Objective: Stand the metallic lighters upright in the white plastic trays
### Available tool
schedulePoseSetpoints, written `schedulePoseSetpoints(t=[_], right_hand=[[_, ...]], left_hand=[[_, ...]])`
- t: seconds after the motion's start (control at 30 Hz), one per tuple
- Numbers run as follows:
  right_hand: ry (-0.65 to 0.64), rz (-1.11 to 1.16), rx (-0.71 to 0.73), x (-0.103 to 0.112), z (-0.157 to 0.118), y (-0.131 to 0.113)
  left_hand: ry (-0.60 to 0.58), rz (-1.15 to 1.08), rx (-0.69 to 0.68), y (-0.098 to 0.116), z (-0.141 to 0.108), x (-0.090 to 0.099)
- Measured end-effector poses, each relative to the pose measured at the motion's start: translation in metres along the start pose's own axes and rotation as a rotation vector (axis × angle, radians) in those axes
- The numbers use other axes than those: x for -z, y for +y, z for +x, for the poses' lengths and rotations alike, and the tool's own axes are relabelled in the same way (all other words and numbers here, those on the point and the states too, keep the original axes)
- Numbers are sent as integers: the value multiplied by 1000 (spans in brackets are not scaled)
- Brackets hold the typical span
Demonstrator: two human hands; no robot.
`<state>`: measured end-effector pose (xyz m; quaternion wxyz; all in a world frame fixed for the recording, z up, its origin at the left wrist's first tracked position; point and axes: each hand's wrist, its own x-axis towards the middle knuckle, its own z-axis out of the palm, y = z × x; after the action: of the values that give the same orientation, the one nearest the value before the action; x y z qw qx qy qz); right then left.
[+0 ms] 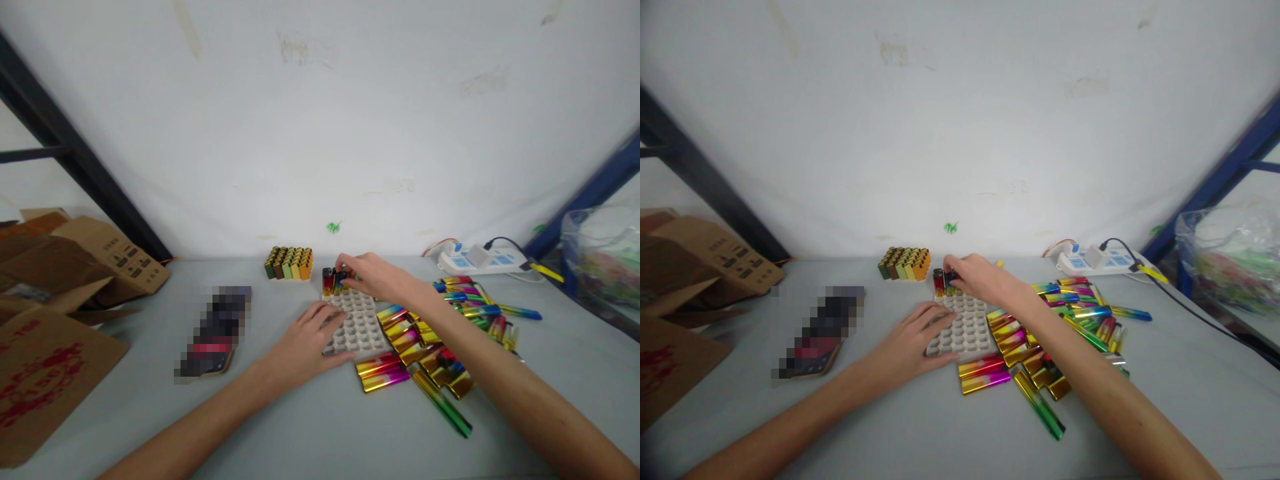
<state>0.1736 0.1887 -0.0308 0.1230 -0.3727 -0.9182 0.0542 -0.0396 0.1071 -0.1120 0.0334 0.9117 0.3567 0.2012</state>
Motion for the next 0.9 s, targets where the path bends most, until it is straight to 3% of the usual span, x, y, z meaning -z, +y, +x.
schedulePoseSetpoints(t=[0.37, 0.57, 0.77, 0.9], right_hand=[[-53, -78, -51, 5, 1, -3], [22, -22, -38, 18, -1, -1], [58, -47, -184, 38, -9, 43], [-178, -165, -348, 26, -17, 82]], left_hand=[[-17, 0, 7, 0, 0, 0], [-11, -10, 11, 0, 0, 0], [5, -17, -3, -1, 0, -1], [7, -7, 1, -1, 0, -1]])
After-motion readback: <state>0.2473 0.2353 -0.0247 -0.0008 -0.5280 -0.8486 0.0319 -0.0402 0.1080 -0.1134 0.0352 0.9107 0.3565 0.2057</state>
